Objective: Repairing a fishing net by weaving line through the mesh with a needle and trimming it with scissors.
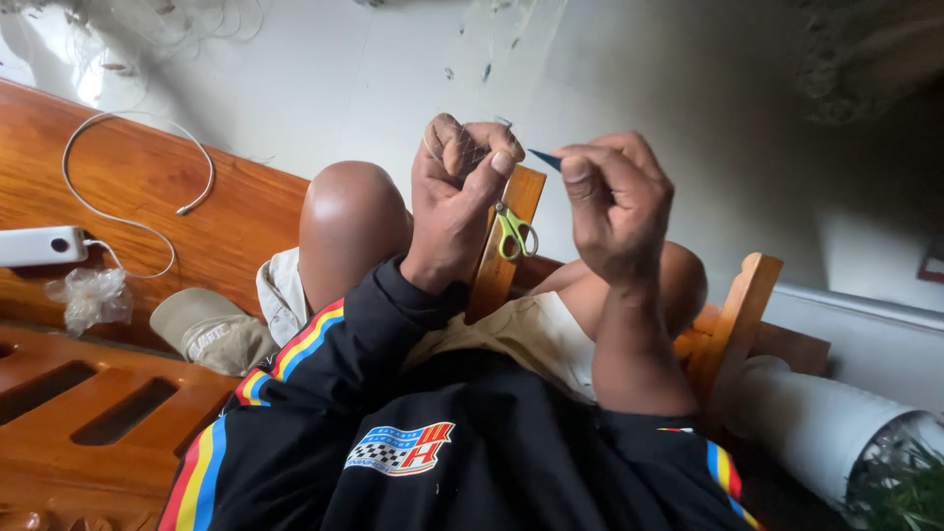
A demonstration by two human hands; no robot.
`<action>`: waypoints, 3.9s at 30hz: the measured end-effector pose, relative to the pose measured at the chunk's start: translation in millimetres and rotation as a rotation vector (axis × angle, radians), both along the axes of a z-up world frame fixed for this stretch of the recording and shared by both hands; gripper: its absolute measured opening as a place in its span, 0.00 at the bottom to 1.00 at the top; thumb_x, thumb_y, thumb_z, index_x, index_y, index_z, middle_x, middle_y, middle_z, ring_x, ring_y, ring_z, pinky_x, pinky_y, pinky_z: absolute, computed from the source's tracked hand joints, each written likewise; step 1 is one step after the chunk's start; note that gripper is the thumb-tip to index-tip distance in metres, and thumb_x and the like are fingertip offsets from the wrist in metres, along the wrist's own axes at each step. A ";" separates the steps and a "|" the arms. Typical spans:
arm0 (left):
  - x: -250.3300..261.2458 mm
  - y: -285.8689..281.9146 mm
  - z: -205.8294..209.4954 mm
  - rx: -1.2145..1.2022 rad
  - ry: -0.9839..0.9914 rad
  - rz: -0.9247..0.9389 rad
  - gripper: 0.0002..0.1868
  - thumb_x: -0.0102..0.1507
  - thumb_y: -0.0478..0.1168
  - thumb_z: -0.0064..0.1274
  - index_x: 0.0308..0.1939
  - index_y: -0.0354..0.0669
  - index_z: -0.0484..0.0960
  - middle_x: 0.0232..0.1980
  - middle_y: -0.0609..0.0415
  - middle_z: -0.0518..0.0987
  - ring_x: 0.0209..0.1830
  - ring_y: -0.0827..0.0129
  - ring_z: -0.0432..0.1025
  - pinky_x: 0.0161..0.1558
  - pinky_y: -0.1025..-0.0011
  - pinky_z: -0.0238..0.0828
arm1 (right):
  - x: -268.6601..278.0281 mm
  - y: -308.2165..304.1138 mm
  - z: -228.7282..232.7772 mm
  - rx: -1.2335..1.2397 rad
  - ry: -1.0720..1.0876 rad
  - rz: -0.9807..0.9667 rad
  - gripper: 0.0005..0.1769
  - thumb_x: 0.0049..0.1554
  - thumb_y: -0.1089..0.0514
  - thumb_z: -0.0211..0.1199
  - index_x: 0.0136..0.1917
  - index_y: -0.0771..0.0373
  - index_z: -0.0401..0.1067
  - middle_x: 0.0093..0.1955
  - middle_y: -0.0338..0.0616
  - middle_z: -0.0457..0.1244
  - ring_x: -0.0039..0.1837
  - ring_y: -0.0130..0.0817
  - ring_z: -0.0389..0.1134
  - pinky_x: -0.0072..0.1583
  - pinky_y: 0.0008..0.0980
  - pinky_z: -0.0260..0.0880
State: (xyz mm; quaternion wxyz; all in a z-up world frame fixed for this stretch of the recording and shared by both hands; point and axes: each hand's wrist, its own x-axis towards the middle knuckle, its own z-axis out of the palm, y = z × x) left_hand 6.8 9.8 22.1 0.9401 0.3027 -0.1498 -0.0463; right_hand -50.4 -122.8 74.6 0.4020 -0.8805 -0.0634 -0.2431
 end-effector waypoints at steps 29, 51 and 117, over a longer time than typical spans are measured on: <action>25.1 -5.5 27.1 0.313 -0.228 -0.035 0.22 0.65 0.35 0.52 0.32 0.54 0.51 0.37 0.58 0.74 0.35 0.76 0.60 0.40 0.75 0.58 | 41.8 14.5 0.9 0.066 -0.205 0.027 0.20 0.67 0.44 0.46 0.63 0.59 0.63 0.58 0.48 0.51 0.56 0.36 0.58 0.57 0.35 0.65; 28.3 8.0 12.0 -0.003 0.053 -0.140 0.22 0.63 0.34 0.53 0.33 0.55 0.51 0.35 0.59 0.74 0.34 0.76 0.59 0.42 0.75 0.54 | -25.1 75.4 -22.7 0.401 -0.013 -0.103 0.13 0.69 0.55 0.49 0.59 0.68 0.64 0.33 0.44 0.59 0.31 0.27 0.57 0.37 0.23 0.60; 0.6 13.2 -27.6 0.007 -0.005 -0.078 0.19 0.65 0.34 0.55 0.34 0.53 0.57 0.44 0.52 0.74 0.43 0.70 0.68 0.43 0.77 0.62 | -88.8 33.9 -33.4 0.196 0.182 0.077 0.05 0.55 0.62 0.68 0.47 0.62 0.81 0.31 0.42 0.67 0.30 0.32 0.65 0.38 0.29 0.69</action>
